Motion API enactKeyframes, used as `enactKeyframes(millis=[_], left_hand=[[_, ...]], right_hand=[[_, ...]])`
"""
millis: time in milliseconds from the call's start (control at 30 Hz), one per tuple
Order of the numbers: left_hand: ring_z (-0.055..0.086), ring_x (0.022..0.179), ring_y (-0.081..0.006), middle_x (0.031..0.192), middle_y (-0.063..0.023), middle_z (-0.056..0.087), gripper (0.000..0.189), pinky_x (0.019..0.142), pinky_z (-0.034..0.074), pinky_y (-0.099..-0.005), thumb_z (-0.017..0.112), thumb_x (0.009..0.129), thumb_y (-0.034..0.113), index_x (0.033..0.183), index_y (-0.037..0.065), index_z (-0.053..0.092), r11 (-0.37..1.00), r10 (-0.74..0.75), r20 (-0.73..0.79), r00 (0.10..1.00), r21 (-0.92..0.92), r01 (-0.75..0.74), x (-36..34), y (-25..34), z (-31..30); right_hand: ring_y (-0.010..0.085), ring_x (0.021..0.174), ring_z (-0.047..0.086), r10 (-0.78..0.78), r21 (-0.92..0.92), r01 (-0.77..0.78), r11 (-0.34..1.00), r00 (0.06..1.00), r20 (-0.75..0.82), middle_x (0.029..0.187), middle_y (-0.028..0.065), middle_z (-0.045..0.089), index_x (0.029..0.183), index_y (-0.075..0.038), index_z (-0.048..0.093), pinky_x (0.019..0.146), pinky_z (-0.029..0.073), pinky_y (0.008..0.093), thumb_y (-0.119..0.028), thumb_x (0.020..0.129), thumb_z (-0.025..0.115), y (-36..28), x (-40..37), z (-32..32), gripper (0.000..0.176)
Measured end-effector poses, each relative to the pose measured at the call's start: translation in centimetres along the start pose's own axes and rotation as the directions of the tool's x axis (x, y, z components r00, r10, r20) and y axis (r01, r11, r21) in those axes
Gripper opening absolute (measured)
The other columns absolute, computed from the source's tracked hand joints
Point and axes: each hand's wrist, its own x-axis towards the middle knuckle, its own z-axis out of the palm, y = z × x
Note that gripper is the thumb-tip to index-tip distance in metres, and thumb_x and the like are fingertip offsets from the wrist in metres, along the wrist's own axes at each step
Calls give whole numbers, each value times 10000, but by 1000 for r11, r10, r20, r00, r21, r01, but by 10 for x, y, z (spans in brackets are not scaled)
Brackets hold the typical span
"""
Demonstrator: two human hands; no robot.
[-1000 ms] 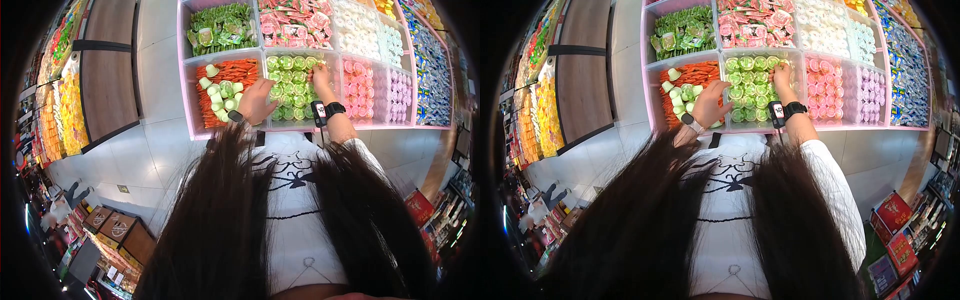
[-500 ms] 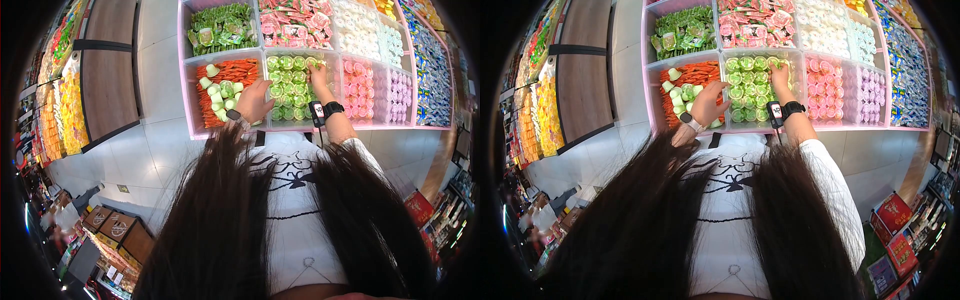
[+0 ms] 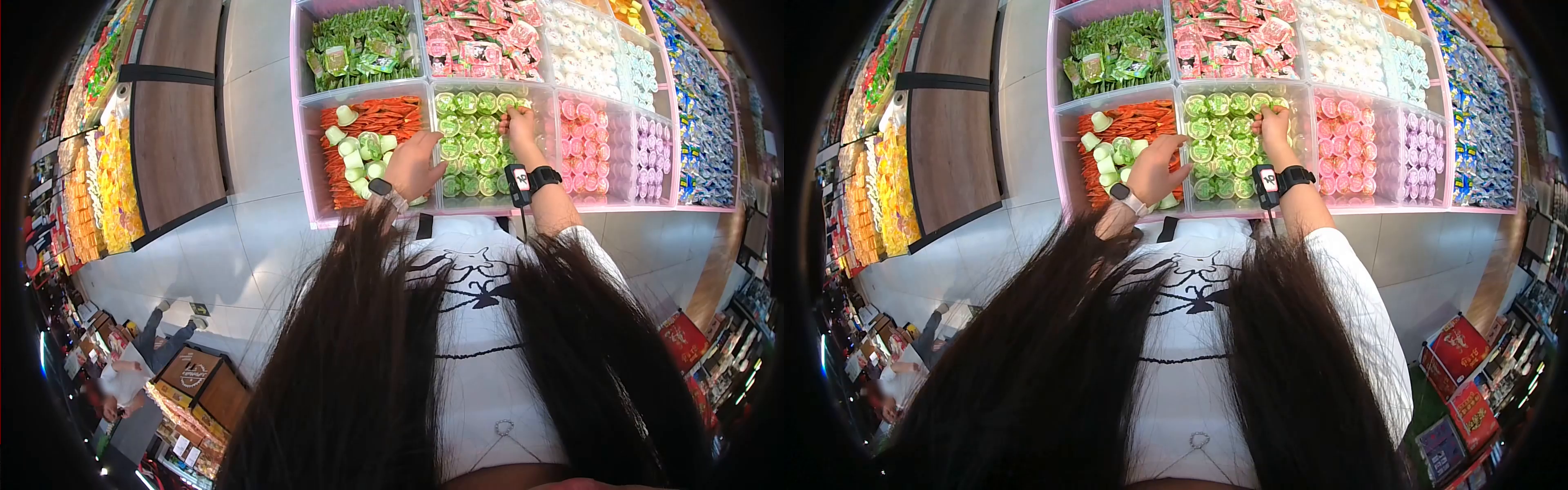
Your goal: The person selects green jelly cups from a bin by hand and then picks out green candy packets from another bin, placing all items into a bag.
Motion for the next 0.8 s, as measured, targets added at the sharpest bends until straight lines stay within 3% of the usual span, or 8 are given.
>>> enactKeyframes(millis=[167, 267, 367, 467, 567, 667, 700, 800], left_hand=[[526, 794, -285, 889, -147, 526, 380, 663, 438, -338, 629, 656, 99, 995, 12, 479, 999, -37, 8, 999, 0, 37, -1, 4, -1], [525, 793, -292, 893, -150, 528, 379, 672, 436, -347, 632, 653, 106, 988, 9, 486, 996, -91, -19, 996, 21, 92, -1, -1, -3], [516, 803, -308, 900, -156, 536, 382, 696, 427, -376, 636, 648, 143, 980, 9, 504, 991, -93, -131, 987, 79, 104, -3, -25, -9], [489, 875, -320, 923, -164, 533, 420, 766, 391, -400, 636, 617, 184, 972, 4, 504, 927, -154, -175, 972, 315, 204, -11, -59, -22], [493, 870, -305, 942, -156, 523, 439, 751, 404, -395, 641, 620, 205, 989, 13, 500, 811, -301, -302, 905, 419, 409, -9, -86, -38], [494, 923, -314, 1006, -171, 502, 417, 763, 420, -392, 639, 630, 192, 990, 28, 508, 680, -453, -305, 838, 489, 546, 4, -110, -46], [500, 921, -313, 1037, -174, 478, 439, 777, 423, -387, 640, 626, 185, 1019, 46, 500, 656, -547, -178, 818, 516, 551, 11, -116, -48], [513, 899, -314, 1041, -176, 471, 444, 772, 427, -385, 634, 628, 183, 1033, 66, 496, 636, -526, -82, 847, 623, 455, 17, -137, -43]], right_hand=[[137, 379, 438, 22, -142, -22, 990, 1000, -1, 601, 83, 475, 986, -34, 284, 306, 342, 254, -186, 737, 586, -6, -6, -2, 421], [128, 366, 431, -92, -237, 65, 969, 990, -103, 614, 95, 498, 931, -27, 329, 302, 355, 236, -254, 723, 612, -3, -8, 1, 419], [213, 434, 501, -120, -337, 63, 939, 981, -154, 668, 140, 527, 1000, 12, 312, 371, 394, 328, -267, 711, 611, -6, -12, 2, 501], [331, 595, 554, -655, -858, 276, 433, 751, -89, 730, 203, 556, 1027, 22, 311, 539, 431, 408, -327, 723, 573, 21, 13, -15, 532], [398, 741, 539, -619, -889, 267, 373, 785, -24, 759, 236, 561, 1052, 4, 314, 672, 402, 443, -358, 730, 538, -1, -20, -5, 534], [376, 722, 548, -458, -859, 268, 435, 888, 45, 732, 207, 566, 1060, -18, 323, 639, 405, 444, -335, 732, 538, -21, -54, 11, 504], [339, 667, 553, -452, -860, 309, 407, 886, 104, 685, 150, 562, 1058, -24, 328, 591, 408, 435, -311, 738, 536, -23, -62, 15, 478], [300, 601, 541, -390, -805, 419, 419, 884, 257, 626, 100, 538, 1054, -25, 331, 542, 406, 413, -261, 740, 541, -25, -86, 31, 445]])
